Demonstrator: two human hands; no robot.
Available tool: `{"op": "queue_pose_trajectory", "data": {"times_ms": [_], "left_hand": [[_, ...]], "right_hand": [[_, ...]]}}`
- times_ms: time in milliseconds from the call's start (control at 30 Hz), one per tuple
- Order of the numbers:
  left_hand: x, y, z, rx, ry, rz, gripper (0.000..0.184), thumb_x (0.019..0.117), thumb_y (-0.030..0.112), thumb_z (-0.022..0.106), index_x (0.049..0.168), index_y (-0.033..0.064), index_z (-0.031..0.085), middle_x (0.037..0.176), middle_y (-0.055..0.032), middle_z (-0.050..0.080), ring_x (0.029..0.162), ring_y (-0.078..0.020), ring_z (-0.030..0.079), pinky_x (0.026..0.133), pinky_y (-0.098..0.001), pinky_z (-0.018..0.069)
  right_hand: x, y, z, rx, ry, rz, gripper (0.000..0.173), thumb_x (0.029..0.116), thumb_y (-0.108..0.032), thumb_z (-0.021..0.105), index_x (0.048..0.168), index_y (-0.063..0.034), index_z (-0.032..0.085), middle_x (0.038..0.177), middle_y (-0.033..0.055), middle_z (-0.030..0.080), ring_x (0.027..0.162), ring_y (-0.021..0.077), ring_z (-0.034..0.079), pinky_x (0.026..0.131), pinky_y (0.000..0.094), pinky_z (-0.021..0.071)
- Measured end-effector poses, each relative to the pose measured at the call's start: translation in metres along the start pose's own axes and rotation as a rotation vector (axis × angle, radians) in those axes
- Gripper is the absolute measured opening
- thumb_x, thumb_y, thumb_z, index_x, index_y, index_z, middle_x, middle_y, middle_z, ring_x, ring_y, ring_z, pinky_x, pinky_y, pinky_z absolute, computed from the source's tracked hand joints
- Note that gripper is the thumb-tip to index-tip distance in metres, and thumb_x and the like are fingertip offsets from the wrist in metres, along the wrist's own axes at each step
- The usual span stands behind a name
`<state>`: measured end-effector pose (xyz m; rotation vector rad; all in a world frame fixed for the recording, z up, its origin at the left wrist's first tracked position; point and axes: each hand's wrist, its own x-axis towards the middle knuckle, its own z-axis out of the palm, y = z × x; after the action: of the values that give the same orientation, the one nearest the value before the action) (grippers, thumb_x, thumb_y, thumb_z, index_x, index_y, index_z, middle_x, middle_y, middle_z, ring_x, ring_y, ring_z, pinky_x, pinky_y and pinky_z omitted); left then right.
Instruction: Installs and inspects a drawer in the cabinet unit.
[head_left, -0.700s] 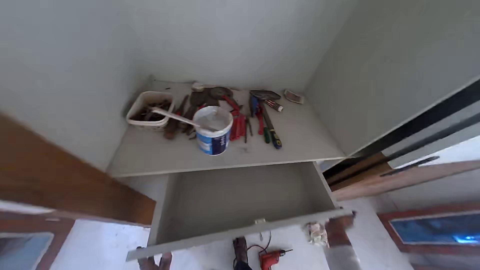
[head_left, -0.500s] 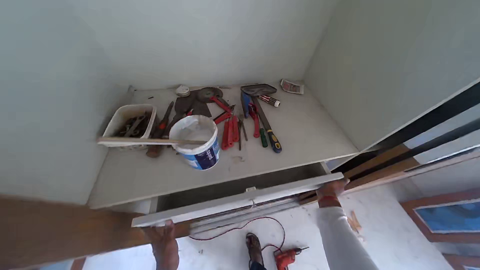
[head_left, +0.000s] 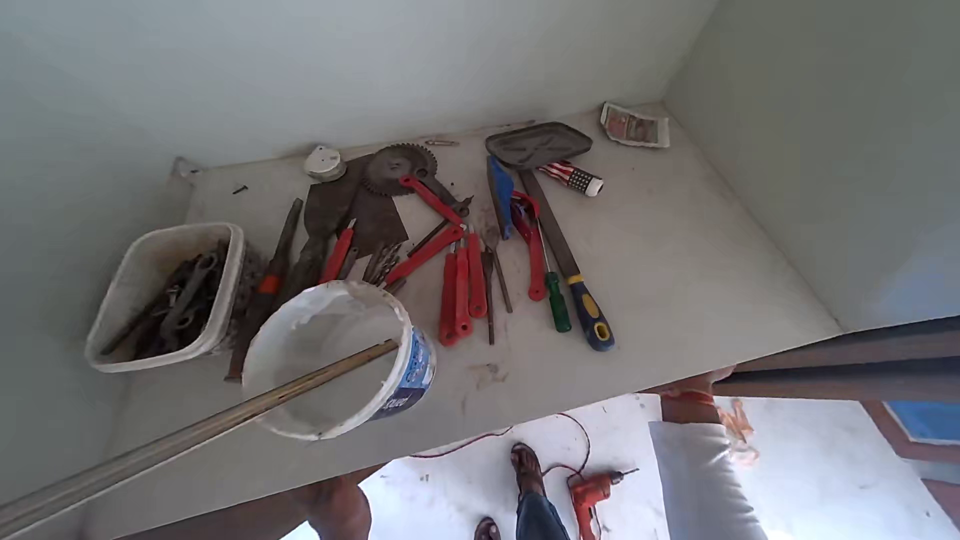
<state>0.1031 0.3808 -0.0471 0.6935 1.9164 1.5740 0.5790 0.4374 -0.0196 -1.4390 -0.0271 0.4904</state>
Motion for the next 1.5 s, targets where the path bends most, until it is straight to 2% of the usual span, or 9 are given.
{"op": "queue_pose_trajectory", "data": {"times_ms": [200, 333, 433, 567, 800, 1033, 1167, 1300, 1500], "left_hand": [[0.001, 0.019, 0.005, 0.047, 0.035, 0.123, 0.068, 0.1005, -0.001, 0.052, 0.156, -0.0068, 0.014, 0.153, -0.0259, 0.037, 0.140, -0.0227, 0.043, 0.116, -0.0356, 0.0393], [-0.003, 0.036, -0.004, 0.116, 0.077, 0.158, 0.079, 0.0899, -0.004, 0.065, 0.153, -0.0117, 0.018, 0.151, -0.0332, 0.037, 0.139, -0.0334, 0.043, 0.114, -0.0403, 0.0409], [-0.033, 0.040, -0.002, 0.205, 0.030, 0.110, 0.090, 0.0873, 0.007, 0.076, 0.154, -0.0116, 0.020, 0.155, -0.0372, 0.031, 0.141, -0.0432, 0.040, 0.114, -0.0500, 0.0403], [-0.099, 0.087, 0.033, -0.106, -0.196, -0.241, 0.068, 0.0972, -0.002, 0.058, 0.157, -0.0020, 0.026, 0.149, -0.0285, 0.042, 0.118, -0.0298, 0.060, 0.095, -0.0420, 0.0539], [-0.096, 0.108, 0.039, -0.653, -0.334, -0.550, 0.069, 0.0994, 0.001, 0.047, 0.160, 0.0090, 0.015, 0.157, -0.0227, 0.030, 0.132, -0.0322, 0.050, 0.104, -0.0438, 0.0490], [-0.084, 0.116, 0.027, -0.676, -0.434, -0.621, 0.057, 0.1046, 0.009, 0.040, 0.157, 0.0047, 0.018, 0.150, -0.0239, 0.037, 0.126, -0.0339, 0.055, 0.099, -0.0447, 0.0521], [-0.080, 0.109, 0.018, -0.660, -0.486, -0.628, 0.056, 0.1041, 0.009, 0.042, 0.156, 0.0055, 0.021, 0.148, -0.0230, 0.041, 0.124, -0.0326, 0.057, 0.098, -0.0442, 0.0524], [-0.078, 0.106, 0.014, -0.664, -0.517, -0.631, 0.057, 0.1032, 0.010, 0.042, 0.156, 0.0050, 0.022, 0.147, -0.0236, 0.042, 0.123, -0.0325, 0.058, 0.096, -0.0439, 0.0531], [-0.073, 0.106, 0.012, -0.664, -0.525, -0.653, 0.054, 0.1043, 0.011, 0.041, 0.155, 0.0057, 0.023, 0.145, -0.0236, 0.044, 0.122, -0.0333, 0.059, 0.095, -0.0457, 0.0536]], "right_hand": [[0.002, -0.007, 0.009, -0.142, -0.036, -0.018, 0.057, 0.1113, -0.028, 0.010, 0.157, 0.0021, 0.023, 0.161, 0.0239, 0.029, 0.149, 0.0293, 0.031, 0.119, 0.0507, 0.0297], [-0.025, 0.008, -0.007, -0.436, 0.121, -0.049, 0.051, 0.1123, -0.031, 0.032, 0.135, 0.0100, 0.053, 0.133, 0.0291, 0.058, 0.126, 0.0357, 0.058, 0.106, 0.0526, 0.0459], [-0.129, 0.030, -0.030, -0.469, -0.264, 0.026, 0.044, 0.1106, -0.023, 0.038, 0.129, 0.0133, 0.055, 0.121, 0.0287, 0.063, 0.110, 0.0325, 0.062, 0.097, 0.0475, 0.0509], [-0.223, 0.041, -0.020, -0.459, -0.810, -0.179, 0.037, 0.1023, -0.027, 0.057, 0.127, -0.0008, 0.066, 0.129, 0.0146, 0.066, 0.121, 0.0210, 0.063, 0.102, 0.0389, 0.0532], [-0.254, 0.031, 0.011, -0.572, -0.665, -0.293, 0.027, 0.1016, -0.026, 0.058, 0.104, -0.0035, 0.072, 0.098, 0.0087, 0.072, 0.092, 0.0163, 0.070, 0.085, 0.0352, 0.0579], [-0.271, 0.005, 0.040, 0.169, -0.436, 0.661, 0.038, 0.1101, -0.025, 0.028, 0.086, -0.0078, 0.052, 0.067, 0.0046, 0.054, 0.059, 0.0198, 0.058, 0.065, 0.0425, 0.0575], [-0.267, 0.013, 0.021, -0.498, -0.567, 0.058, 0.024, 0.1051, -0.019, 0.053, 0.113, 0.0004, 0.064, 0.083, 0.0078, 0.067, 0.069, 0.0159, 0.066, 0.067, 0.0332, 0.0577], [-0.265, 0.018, 0.016, -0.972, -0.539, -0.535, 0.034, 0.1024, -0.032, 0.053, 0.105, -0.0038, 0.073, 0.097, 0.0130, 0.073, 0.091, 0.0272, 0.072, 0.084, 0.0463, 0.0585], [-0.263, 0.012, 0.020, -0.906, -0.583, -0.352, 0.034, 0.1062, -0.030, 0.048, 0.101, -0.0043, 0.069, 0.082, 0.0106, 0.068, 0.078, 0.0244, 0.068, 0.076, 0.0449, 0.0553]]}}
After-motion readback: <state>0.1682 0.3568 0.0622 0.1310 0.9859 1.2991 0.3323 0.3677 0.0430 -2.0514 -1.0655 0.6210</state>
